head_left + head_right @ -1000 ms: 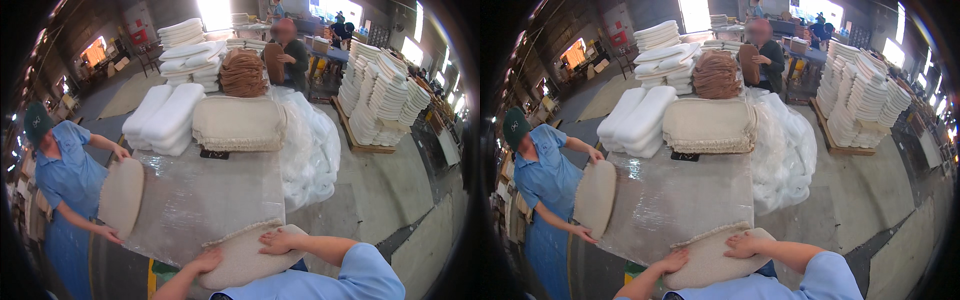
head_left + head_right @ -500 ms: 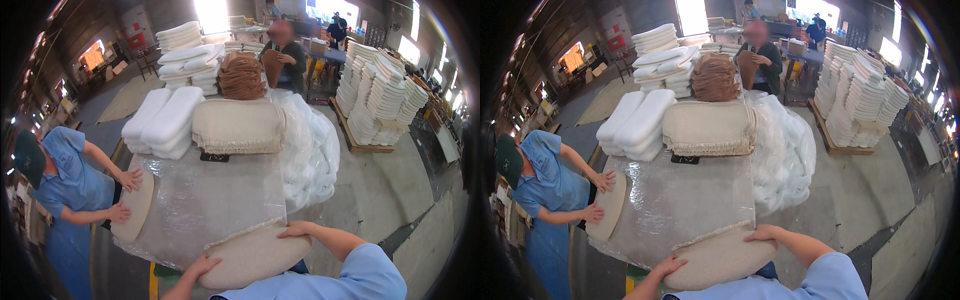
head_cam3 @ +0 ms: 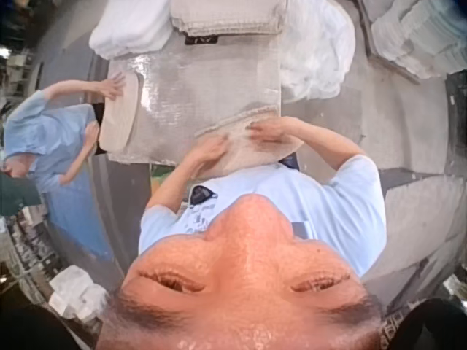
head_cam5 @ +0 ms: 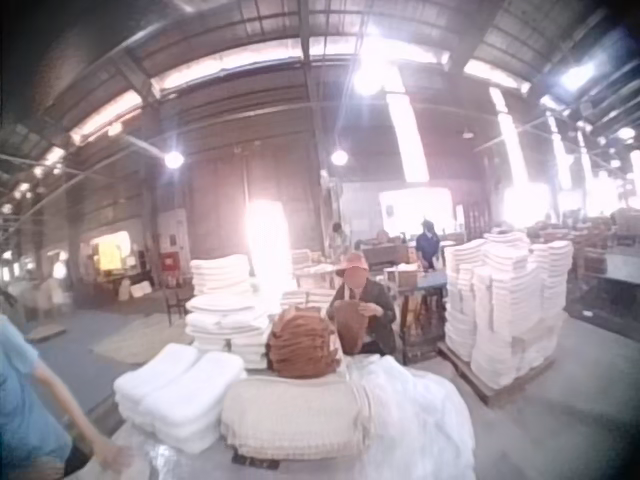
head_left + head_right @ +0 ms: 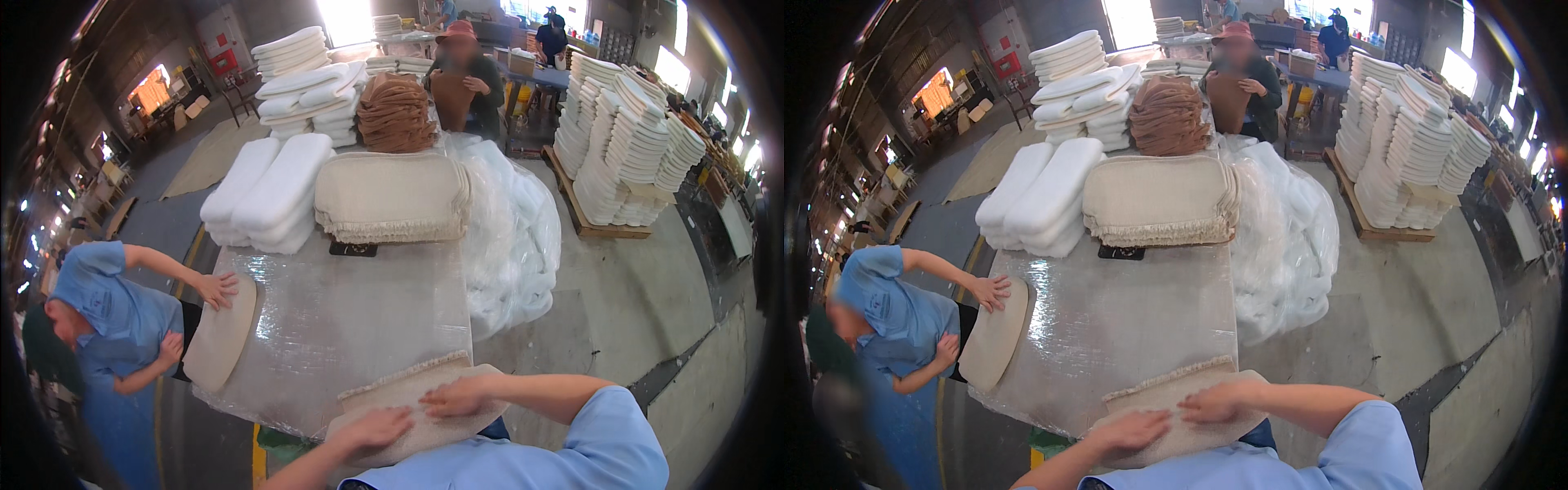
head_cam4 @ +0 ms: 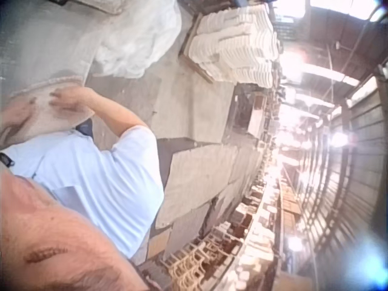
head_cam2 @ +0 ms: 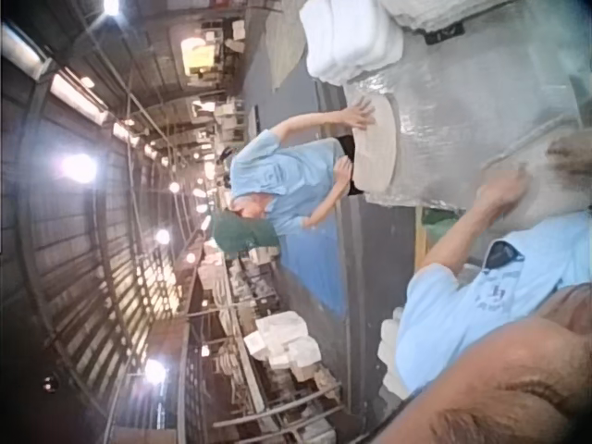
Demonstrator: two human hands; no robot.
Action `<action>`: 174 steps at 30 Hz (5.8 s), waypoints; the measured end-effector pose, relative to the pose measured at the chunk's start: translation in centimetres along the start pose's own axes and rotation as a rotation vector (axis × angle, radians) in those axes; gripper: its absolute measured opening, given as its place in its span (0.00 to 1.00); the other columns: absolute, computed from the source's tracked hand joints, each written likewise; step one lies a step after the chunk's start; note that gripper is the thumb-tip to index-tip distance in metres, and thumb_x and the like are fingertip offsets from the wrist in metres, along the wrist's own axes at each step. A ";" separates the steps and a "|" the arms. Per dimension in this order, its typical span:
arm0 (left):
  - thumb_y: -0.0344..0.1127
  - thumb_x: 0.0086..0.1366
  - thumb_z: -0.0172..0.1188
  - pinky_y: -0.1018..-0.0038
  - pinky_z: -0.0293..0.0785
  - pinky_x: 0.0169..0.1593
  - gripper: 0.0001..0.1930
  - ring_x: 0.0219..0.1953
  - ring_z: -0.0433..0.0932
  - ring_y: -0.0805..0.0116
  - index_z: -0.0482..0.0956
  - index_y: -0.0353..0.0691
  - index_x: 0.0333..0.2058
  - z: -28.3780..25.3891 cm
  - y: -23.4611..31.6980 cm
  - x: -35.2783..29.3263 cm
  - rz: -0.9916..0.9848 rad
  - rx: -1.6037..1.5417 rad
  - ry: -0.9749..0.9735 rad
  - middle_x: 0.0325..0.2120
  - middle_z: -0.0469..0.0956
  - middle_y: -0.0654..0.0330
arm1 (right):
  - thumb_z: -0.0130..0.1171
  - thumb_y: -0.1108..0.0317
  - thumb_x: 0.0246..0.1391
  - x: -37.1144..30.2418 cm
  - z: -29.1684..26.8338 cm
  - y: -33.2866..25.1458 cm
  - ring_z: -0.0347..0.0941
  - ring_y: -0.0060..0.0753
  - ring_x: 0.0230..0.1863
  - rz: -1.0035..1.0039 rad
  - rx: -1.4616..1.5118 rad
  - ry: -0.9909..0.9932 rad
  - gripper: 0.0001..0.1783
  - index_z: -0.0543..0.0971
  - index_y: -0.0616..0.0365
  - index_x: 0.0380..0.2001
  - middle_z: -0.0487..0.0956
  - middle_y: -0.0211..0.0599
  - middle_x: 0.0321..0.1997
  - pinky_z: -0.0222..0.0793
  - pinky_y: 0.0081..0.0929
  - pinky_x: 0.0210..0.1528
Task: The person inserts foam inserts into fabric covers and stacks the finished cushions. The person handles foam and fabric pieces by hand, aligning and tucking the foam into the covers, then placing completed units on a growing stack.
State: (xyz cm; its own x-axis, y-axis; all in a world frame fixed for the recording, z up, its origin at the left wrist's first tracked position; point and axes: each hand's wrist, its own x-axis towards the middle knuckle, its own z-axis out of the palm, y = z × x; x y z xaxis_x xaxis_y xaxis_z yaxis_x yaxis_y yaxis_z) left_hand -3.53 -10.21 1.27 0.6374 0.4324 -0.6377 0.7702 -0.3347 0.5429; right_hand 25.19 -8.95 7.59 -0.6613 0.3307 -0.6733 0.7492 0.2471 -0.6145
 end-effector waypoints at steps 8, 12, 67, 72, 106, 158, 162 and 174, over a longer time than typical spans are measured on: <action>0.62 0.80 0.33 0.51 0.45 0.80 0.39 0.81 0.47 0.49 0.51 0.41 0.79 0.4 2.8 1.7 -0.003 -0.025 -0.042 0.80 0.48 0.48 | 0.29 0.27 0.72 4.3 3.1 2.5 0.38 0.47 0.87 0.116 -0.050 0.027 0.48 0.50 0.46 0.82 0.45 0.39 0.87 0.35 0.67 0.82; 0.60 0.81 0.32 0.54 0.45 0.80 0.37 0.81 0.47 0.50 0.52 0.42 0.79 0.2 0.9 3.1 0.093 -0.047 -0.028 0.80 0.48 0.48 | 0.29 0.28 0.73 5.3 1.6 3.4 0.39 0.46 0.87 0.084 -0.035 0.017 0.46 0.52 0.43 0.82 0.46 0.38 0.87 0.34 0.66 0.82; 0.48 0.78 0.59 0.64 0.75 0.56 0.25 0.50 0.80 0.62 0.80 0.27 0.54 -0.3 -7.7 1.9 -0.435 -1.484 1.200 0.48 0.83 0.51 | 0.46 0.33 0.68 7.3 -5.7 8.1 0.41 0.63 0.84 0.421 -0.357 1.084 0.53 0.52 0.67 0.79 0.51 0.58 0.84 0.35 0.64 0.82; 0.48 0.78 0.57 0.63 0.75 0.57 0.25 0.52 0.80 0.61 0.78 0.28 0.57 0.2 -8.3 2.0 -0.401 -1.554 1.219 0.51 0.82 0.51 | 0.40 0.28 0.69 12.4 -1.2 -0.5 0.37 0.64 0.85 0.201 -0.411 0.814 0.56 0.52 0.71 0.78 0.50 0.61 0.84 0.33 0.63 0.82; 0.52 0.69 0.67 0.58 0.73 0.64 0.49 0.64 0.74 0.50 0.47 0.37 0.76 3.6 -7.3 -1.8 -0.400 -0.805 1.060 0.66 0.69 0.43 | 0.55 0.42 0.68 0.5 -1.1 10.5 0.82 0.49 0.54 0.331 0.445 1.209 0.38 0.68 0.55 0.73 0.85 0.55 0.53 0.73 0.41 0.59; 0.78 0.64 0.55 0.52 0.74 0.64 0.53 0.62 0.78 0.39 0.74 0.26 0.63 27.6 14.9 -6.8 -0.948 -1.531 1.382 0.58 0.79 0.34 | 0.66 0.47 0.67 -3.9 2.9 14.7 0.70 0.42 0.70 0.144 0.840 0.089 0.38 0.72 0.63 0.69 0.75 0.51 0.69 0.67 0.41 0.73; 0.79 0.62 0.55 0.55 0.72 0.66 0.57 0.64 0.78 0.41 0.73 0.24 0.65 35.7 21.4 -6.2 -1.057 -1.715 1.421 0.60 0.78 0.35 | 0.65 0.49 0.67 -4.3 6.2 12.4 0.72 0.45 0.68 0.118 0.802 -0.085 0.37 0.71 0.62 0.69 0.76 0.53 0.68 0.69 0.42 0.71; 0.68 0.68 0.60 0.60 0.73 0.62 0.43 0.61 0.79 0.50 0.75 0.33 0.64 48.5 30.9 -21.0 -1.009 -1.400 1.986 0.58 0.80 0.42 | 0.67 0.47 0.63 -2.4 21.5 -3.6 0.66 0.52 0.73 -0.132 0.699 -0.350 0.46 0.61 0.59 0.75 0.67 0.52 0.75 0.65 0.54 0.74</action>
State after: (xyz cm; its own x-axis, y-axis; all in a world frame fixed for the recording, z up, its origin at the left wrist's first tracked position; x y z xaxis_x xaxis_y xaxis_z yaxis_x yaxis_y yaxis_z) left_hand 7.91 -70.24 4.97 -0.9415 0.1551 -0.2991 -0.2276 0.3619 0.9040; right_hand 23.25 -30.24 2.60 -0.8031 0.0038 -0.5959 0.5439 -0.4038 -0.7356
